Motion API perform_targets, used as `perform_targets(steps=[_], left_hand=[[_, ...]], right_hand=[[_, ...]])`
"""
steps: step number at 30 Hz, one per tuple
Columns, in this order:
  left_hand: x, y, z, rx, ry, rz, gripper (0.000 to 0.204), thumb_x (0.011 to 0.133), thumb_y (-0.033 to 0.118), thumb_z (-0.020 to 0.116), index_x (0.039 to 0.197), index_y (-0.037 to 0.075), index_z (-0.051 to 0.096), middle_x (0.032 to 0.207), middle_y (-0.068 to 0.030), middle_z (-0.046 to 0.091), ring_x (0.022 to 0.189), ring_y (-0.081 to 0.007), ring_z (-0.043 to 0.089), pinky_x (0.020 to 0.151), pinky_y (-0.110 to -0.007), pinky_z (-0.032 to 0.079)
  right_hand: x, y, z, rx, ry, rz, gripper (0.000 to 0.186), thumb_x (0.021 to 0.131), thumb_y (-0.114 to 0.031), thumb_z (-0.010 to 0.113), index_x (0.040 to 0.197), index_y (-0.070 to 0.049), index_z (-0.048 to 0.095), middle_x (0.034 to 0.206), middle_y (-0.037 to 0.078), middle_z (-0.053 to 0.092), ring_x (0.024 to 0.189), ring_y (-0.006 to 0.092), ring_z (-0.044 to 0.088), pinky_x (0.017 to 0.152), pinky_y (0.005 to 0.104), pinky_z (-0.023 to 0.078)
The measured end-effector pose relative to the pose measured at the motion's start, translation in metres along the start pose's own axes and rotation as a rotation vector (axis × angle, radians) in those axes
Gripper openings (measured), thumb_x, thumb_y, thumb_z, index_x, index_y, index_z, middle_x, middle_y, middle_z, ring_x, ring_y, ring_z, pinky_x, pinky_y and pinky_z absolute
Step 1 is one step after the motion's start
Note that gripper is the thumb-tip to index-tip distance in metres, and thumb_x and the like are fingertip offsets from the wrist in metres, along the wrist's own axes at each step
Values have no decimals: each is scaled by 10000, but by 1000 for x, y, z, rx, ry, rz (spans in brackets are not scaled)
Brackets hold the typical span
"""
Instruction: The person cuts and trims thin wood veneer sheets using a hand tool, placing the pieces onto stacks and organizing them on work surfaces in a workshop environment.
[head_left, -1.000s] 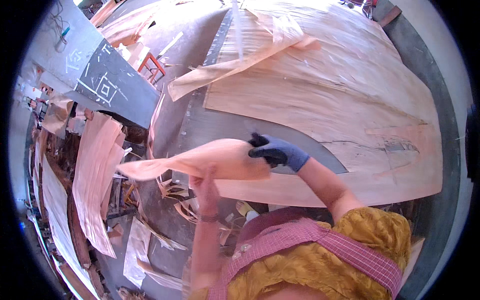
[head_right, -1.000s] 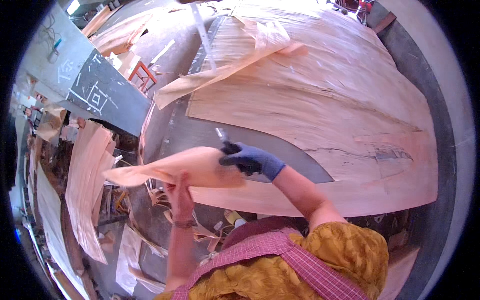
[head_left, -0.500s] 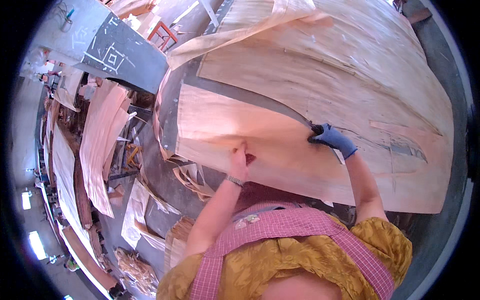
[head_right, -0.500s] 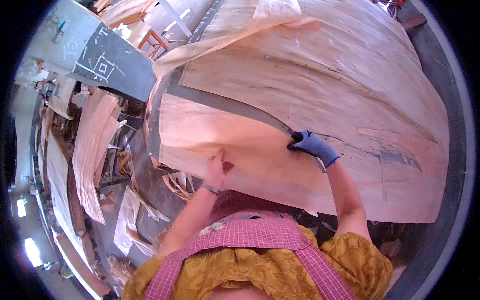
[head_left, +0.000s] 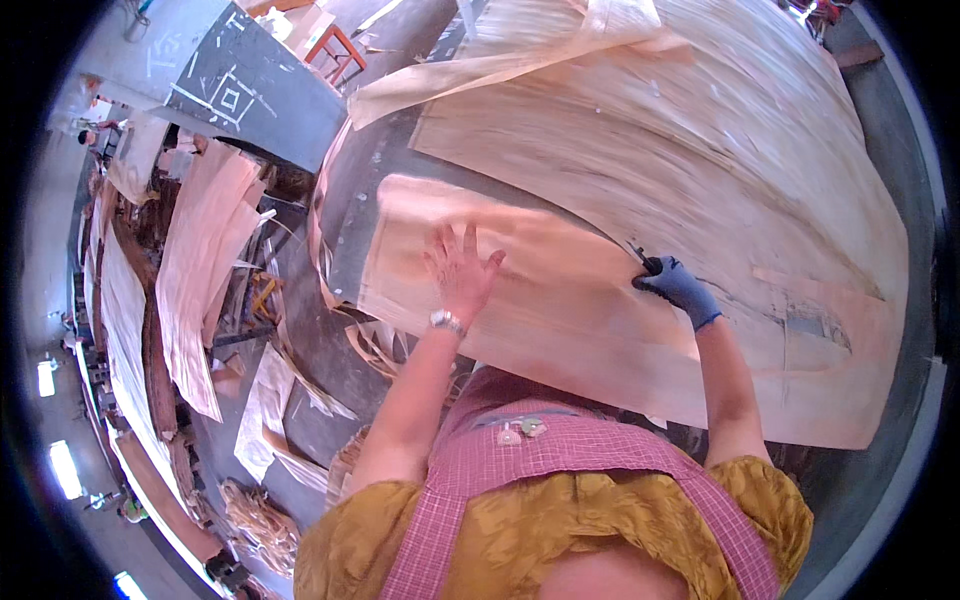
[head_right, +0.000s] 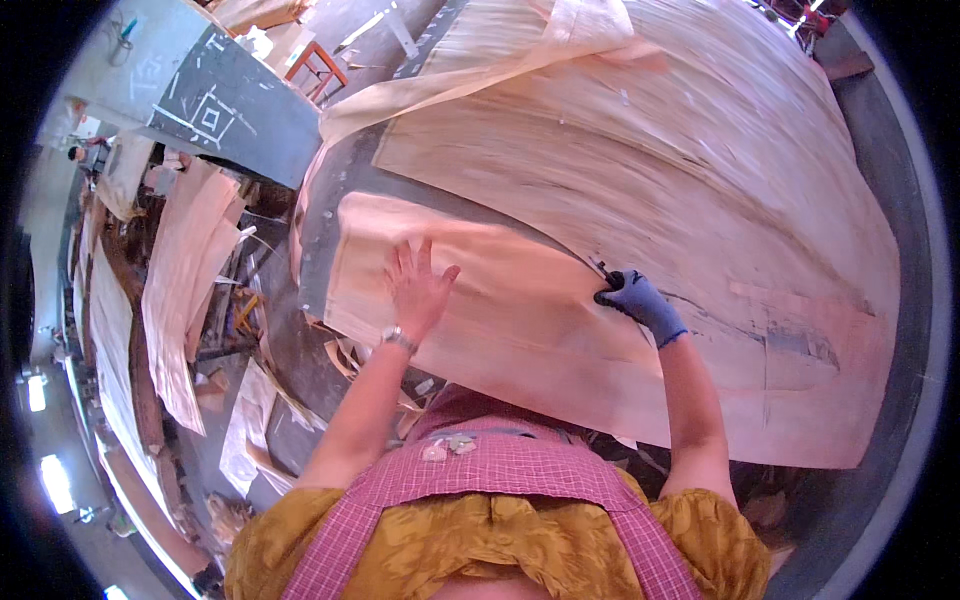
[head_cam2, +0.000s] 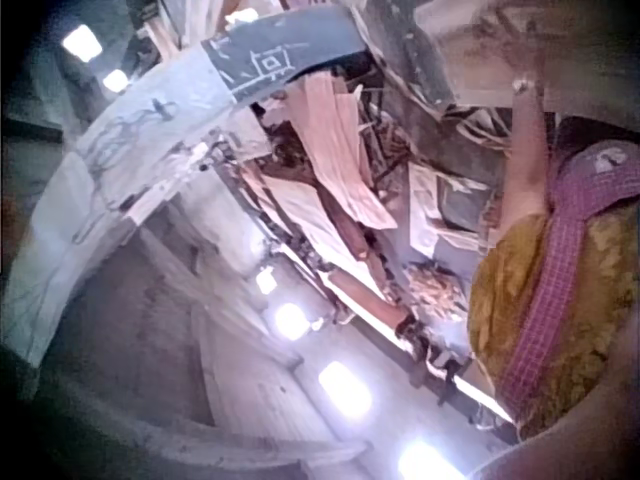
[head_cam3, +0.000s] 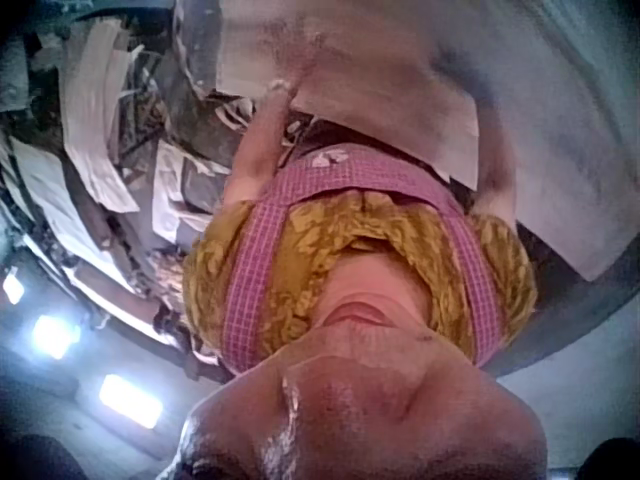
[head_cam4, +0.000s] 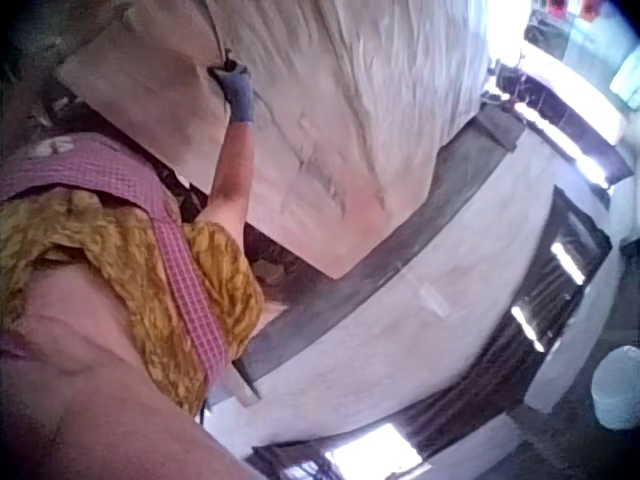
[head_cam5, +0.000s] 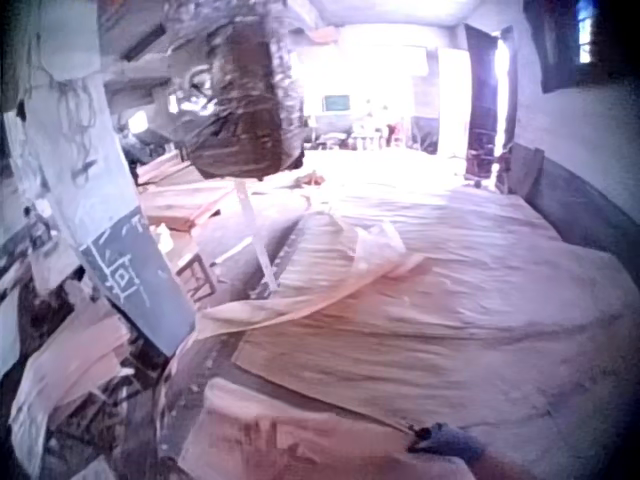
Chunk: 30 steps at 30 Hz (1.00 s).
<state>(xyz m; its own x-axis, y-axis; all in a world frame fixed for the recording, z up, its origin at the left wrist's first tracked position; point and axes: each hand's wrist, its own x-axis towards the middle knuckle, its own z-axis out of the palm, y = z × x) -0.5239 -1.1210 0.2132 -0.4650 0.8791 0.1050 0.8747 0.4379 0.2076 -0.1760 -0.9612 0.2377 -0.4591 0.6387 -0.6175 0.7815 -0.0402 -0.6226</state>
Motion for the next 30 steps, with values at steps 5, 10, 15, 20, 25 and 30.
perform_targets(steps=[5,10,15,20,25,30], left_hand=[[44,-16,28,85,-161,-36,854,812,703,503,1520,325,208,1589,-161,102,1433,-451,97,1044,-737,123],[68,-28,41,61,-61,-20,855,800,754,463,1510,336,234,1584,-164,119,1431,-465,92,1043,-745,105],[89,-33,43,90,-60,-11,862,794,765,457,1507,332,242,1572,-169,152,1420,-483,113,1042,-744,110],[88,-30,33,101,-160,-35,855,798,755,467,1507,344,224,1573,-172,138,1418,-489,107,1043,-743,112],[113,-32,29,84,-142,-34,849,802,751,466,1510,386,175,1581,-166,115,1420,-483,105,1052,-738,84],[130,-36,40,88,-149,-14,871,796,777,432,1518,383,143,1599,-142,55,1431,-481,61,1056,-736,40]], right_hand=[[0,20,11,69,135,-101,287,768,-260,745,791,10,650,647,2,543,616,97,467,555,325,399],[0,-7,9,-79,148,69,329,772,-290,739,860,21,676,659,26,588,623,109,487,576,330,417],[12,-6,15,-24,133,0,346,759,-318,755,880,-1,688,663,35,609,619,116,495,580,329,422],[21,9,14,12,85,-105,319,757,-321,761,868,-30,692,643,54,601,613,129,525,586,330,430],[23,-26,2,-179,-26,43,317,760,-336,752,830,-37,673,656,84,618,622,174,582,585,352,449],[24,-17,5,-233,13,-5,329,761,-325,746,765,-21,619,632,78,570,581,172,533,552,359,418]])
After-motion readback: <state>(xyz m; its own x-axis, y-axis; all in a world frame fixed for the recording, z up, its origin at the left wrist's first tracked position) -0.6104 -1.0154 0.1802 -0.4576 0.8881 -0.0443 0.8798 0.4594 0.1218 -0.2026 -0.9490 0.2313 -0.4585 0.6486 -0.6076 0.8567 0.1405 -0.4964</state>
